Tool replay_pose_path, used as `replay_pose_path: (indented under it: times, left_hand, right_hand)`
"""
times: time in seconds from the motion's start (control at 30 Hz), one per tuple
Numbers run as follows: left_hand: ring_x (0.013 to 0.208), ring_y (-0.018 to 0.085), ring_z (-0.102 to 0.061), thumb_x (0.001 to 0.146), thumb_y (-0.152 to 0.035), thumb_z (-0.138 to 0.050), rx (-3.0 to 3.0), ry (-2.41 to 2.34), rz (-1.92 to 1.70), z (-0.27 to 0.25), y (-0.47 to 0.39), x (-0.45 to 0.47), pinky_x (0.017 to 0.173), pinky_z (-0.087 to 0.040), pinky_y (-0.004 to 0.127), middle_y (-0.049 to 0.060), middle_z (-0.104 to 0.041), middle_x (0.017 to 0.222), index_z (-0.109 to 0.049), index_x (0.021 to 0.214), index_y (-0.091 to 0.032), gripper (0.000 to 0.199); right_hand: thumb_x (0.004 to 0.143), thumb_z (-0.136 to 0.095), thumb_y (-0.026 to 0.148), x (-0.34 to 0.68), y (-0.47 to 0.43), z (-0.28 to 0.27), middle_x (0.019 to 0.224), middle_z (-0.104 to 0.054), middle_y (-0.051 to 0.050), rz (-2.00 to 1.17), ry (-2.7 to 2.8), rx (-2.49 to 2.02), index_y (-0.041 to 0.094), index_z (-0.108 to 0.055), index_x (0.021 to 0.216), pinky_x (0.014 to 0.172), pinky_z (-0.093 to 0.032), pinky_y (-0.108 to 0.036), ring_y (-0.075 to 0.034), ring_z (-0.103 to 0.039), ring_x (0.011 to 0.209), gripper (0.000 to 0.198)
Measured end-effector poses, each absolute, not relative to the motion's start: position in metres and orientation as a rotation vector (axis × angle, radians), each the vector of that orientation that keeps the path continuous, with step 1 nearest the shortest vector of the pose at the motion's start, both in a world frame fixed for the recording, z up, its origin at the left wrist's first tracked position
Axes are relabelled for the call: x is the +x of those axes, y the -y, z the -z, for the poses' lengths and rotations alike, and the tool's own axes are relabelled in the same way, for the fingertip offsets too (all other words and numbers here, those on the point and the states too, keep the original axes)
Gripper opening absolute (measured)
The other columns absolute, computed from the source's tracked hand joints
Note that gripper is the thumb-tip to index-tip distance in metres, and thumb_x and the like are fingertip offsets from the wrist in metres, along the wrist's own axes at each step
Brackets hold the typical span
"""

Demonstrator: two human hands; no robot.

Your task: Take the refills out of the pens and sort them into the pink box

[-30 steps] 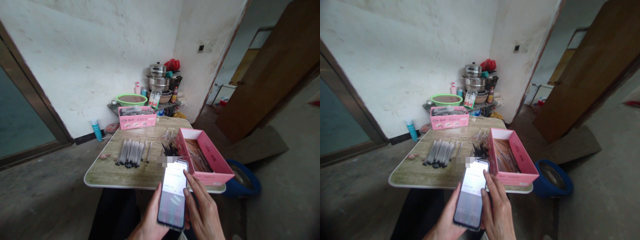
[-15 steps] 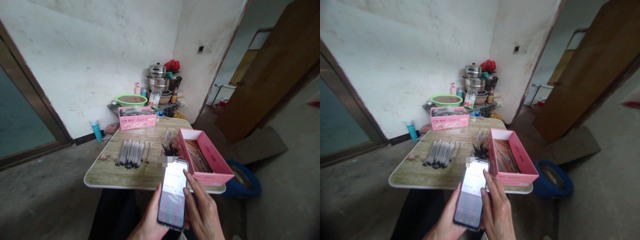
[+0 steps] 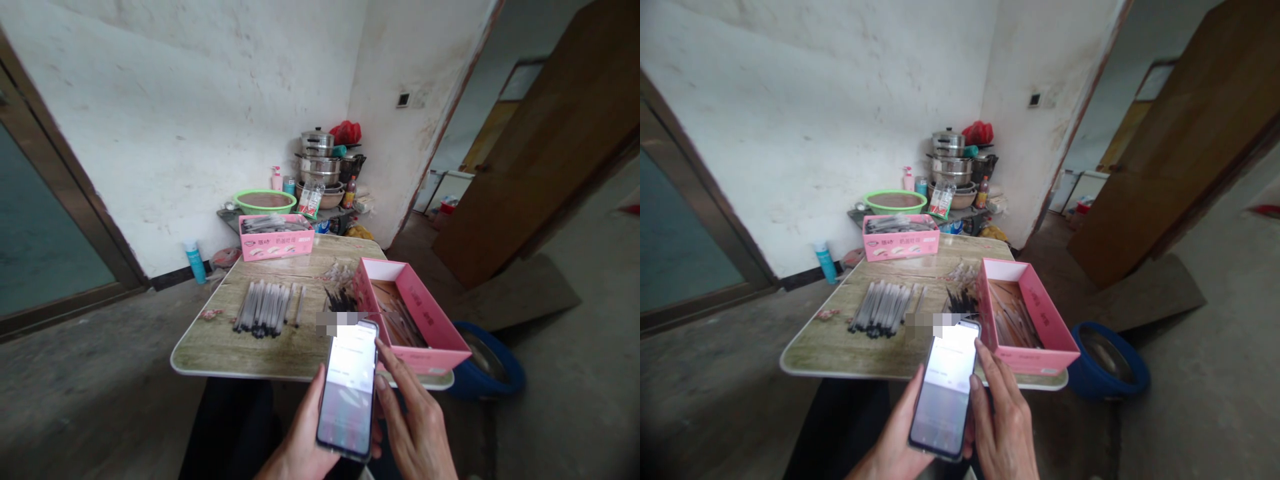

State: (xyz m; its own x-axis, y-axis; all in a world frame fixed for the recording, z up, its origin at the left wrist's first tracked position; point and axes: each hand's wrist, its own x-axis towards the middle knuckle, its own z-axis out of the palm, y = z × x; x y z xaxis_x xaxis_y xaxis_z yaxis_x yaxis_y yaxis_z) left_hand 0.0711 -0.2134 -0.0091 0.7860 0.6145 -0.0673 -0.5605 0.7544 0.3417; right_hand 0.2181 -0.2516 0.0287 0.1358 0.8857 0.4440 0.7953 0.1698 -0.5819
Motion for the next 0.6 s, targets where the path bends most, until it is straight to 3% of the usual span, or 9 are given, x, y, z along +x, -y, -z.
replay_pose_path:
  times: [0.6]
  left_hand:
    - [0.075, 0.025, -0.066, 0.09, -0.069, -0.023, 0.313, -0.181, -0.656, 0.0056, 0.2104, 0.0688, 0.067, -0.05, 0.037, 0.02, -0.07, 0.095, -0.069, 0.105, 0.0, 0.084]
  right_hand:
    - [0.096, -0.047, 0.029, 0.2239, 0.2532, -0.0229, 0.135, -0.058, -0.003, -0.072, 1.617, -1.598, 0.027, -0.051, 0.137, 0.104, -0.047, -0.039, -0.023, -0.055, 0.124, 0.041]
